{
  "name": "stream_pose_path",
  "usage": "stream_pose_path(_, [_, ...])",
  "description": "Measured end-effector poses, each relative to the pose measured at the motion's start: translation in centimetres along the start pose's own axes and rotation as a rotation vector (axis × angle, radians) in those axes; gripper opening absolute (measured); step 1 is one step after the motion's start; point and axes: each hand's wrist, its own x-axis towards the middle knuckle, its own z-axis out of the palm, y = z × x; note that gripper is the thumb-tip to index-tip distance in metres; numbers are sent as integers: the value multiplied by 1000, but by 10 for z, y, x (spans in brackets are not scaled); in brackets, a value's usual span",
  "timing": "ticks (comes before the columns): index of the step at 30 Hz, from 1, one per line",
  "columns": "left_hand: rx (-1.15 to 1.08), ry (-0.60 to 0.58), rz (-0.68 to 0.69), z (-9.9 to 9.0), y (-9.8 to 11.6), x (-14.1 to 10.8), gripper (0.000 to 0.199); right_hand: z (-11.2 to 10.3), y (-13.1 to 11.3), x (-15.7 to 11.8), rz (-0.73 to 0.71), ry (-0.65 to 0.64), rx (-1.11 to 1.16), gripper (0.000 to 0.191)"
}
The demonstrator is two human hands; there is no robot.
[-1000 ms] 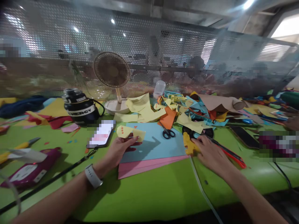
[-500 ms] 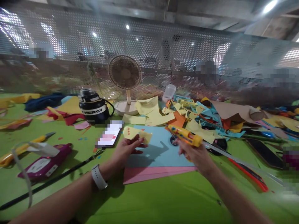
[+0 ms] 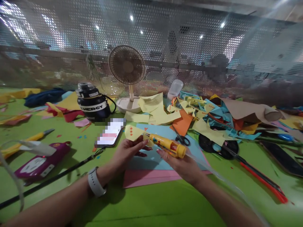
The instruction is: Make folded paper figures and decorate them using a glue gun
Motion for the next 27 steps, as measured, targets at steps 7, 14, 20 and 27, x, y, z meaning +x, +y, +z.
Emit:
stream_pose_path(7, [22, 7, 21, -2, -2, 0, 35, 3, -18, 3, 75, 3, 197, 27])
stream_pose_path(14, [22, -7, 24, -2, -4, 0, 31, -3, -28, 5, 90, 27, 221, 21])
stream_pose_path(20, [30, -24, 34, -1, -2, -1, 33, -3, -29, 4, 143, 22, 207, 28])
stream_pose_path(27, [9, -19, 41, -1, -4, -1, 33, 0, -26, 4, 132, 32, 216, 28])
